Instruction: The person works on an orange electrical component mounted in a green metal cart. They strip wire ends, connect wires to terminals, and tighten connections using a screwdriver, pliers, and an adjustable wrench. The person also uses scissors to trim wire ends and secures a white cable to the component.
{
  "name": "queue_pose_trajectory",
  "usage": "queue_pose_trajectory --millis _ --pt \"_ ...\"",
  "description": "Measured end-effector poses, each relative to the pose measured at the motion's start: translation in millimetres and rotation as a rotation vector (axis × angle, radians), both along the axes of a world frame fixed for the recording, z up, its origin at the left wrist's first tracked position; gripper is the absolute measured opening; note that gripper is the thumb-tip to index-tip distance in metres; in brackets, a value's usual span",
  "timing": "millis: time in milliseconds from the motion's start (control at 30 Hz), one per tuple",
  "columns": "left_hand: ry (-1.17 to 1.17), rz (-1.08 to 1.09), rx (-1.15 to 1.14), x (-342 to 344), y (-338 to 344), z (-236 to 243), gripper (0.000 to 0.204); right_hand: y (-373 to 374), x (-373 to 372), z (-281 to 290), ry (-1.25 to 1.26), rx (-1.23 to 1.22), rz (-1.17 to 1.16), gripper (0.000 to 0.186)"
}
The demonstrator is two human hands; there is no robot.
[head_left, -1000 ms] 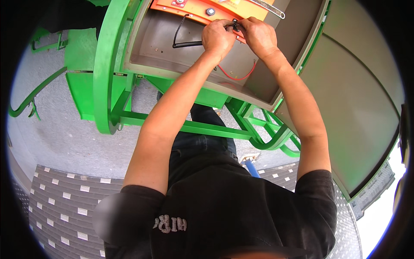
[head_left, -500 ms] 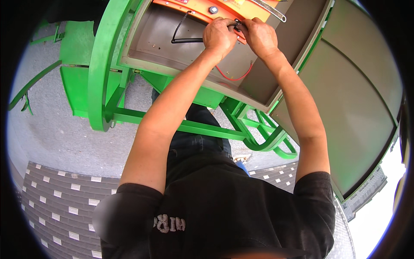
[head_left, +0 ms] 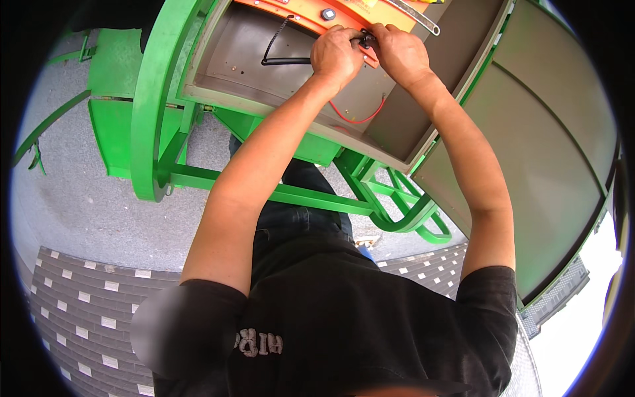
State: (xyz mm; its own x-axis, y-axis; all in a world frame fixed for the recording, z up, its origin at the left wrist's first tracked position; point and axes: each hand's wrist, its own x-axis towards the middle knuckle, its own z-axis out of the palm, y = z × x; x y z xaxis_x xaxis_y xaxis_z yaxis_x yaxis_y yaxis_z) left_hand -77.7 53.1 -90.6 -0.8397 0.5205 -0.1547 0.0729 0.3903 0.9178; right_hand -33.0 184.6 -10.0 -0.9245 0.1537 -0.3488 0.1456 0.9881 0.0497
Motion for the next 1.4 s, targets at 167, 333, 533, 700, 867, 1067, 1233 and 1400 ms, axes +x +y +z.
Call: queue_pose_trajectory --millis 167,333,533,700,867,1067,1233,1400 --pt "0.013 0.004 0.006 0 0 -1 0.019 1 1 -5 -0.02 -0.028 -0.097 0.021" --pt "0.014 0.0 0.008 0 0 -3 0.018 -1 2 -6 -0.05 0.066 0.011 0.025" --pt "0.004 -0.002 -0.011 0 1 -3 0.018 0 -1 -1 -0.1 0.132 0.18 0.018" --pt "0.031 -0.008 -0.001 0 1 -3 0.018 3 0 4 -0.151 0.149 0.063 0.019" --pt "0.047 -0.01 -0.006 1 0 -3 0.019 5 19 0 0.111 -0.015 -0.083 0.02" --pt "0.044 -0.027 -0.01 0 0 -2 0.019 5 37 -17 0.229 -0.061 -0.207 0.019" --pt "0.083 -0.034 -0.04 -1 0 -2 0.018 -4 41 -26 0.334 -0.041 -0.283 0.021" --pt "0.13 -0.054 -0.027 -3 2 -2 0.018 -10 41 -30 0.342 -0.016 -0.296 0.018"
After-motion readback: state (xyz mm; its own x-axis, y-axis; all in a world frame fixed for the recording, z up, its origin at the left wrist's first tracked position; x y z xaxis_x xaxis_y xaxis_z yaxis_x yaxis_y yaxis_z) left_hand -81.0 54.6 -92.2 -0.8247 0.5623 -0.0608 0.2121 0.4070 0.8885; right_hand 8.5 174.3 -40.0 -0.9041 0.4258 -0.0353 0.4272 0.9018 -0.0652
